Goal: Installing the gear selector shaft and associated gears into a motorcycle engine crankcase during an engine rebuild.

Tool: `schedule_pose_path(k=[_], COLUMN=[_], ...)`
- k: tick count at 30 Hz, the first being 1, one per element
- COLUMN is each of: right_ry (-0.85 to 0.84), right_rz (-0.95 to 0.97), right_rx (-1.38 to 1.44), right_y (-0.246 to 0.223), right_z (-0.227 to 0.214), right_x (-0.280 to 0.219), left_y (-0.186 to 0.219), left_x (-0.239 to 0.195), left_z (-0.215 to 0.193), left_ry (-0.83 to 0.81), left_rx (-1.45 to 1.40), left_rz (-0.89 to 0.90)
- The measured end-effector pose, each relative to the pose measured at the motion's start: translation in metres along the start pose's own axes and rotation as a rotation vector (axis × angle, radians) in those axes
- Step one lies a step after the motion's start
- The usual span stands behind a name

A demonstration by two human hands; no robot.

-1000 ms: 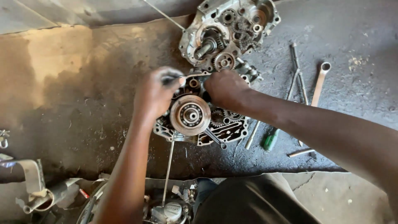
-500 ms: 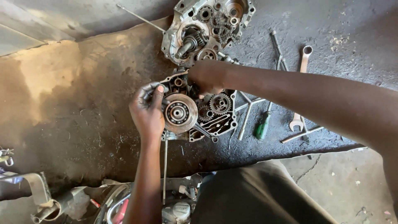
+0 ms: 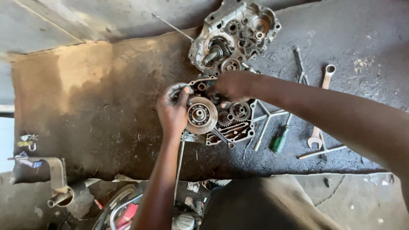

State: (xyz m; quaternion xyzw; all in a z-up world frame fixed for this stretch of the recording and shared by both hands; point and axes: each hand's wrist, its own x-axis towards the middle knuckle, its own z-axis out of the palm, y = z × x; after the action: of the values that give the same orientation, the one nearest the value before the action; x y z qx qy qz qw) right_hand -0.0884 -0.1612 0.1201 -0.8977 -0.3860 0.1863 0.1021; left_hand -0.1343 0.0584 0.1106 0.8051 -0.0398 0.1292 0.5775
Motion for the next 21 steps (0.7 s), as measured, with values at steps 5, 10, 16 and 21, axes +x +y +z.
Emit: schedule_pose_path(k=[5,10,16,21], right_ry=[-0.059,-0.083,-0.088,-0.051], right_rz=[0.077,0.027,0.040,0.097], right_rx=[-0.014,-0.078,-0.157,-0.232], right_y=[-0.030,-0.038,-0.033,-0.011], right_z=[-0.030,-0.025,-0.005,0.006], right_x=[-0.030,-0.007,-0.002,-0.006], left_y=[-0.006,-0.005,-0.002,0.003], left_x=[-0.001,-0.002,-0.007,-0.005], left_z=[0.000,-0.003,-0.007,-0.006], left_ry=[0.013,0.000,-0.047,-0.085], left_rx=[-0.052,-0.058,-0.044,-0.002], left_rz=[-0.070,-0.095,-0.070,-0.033])
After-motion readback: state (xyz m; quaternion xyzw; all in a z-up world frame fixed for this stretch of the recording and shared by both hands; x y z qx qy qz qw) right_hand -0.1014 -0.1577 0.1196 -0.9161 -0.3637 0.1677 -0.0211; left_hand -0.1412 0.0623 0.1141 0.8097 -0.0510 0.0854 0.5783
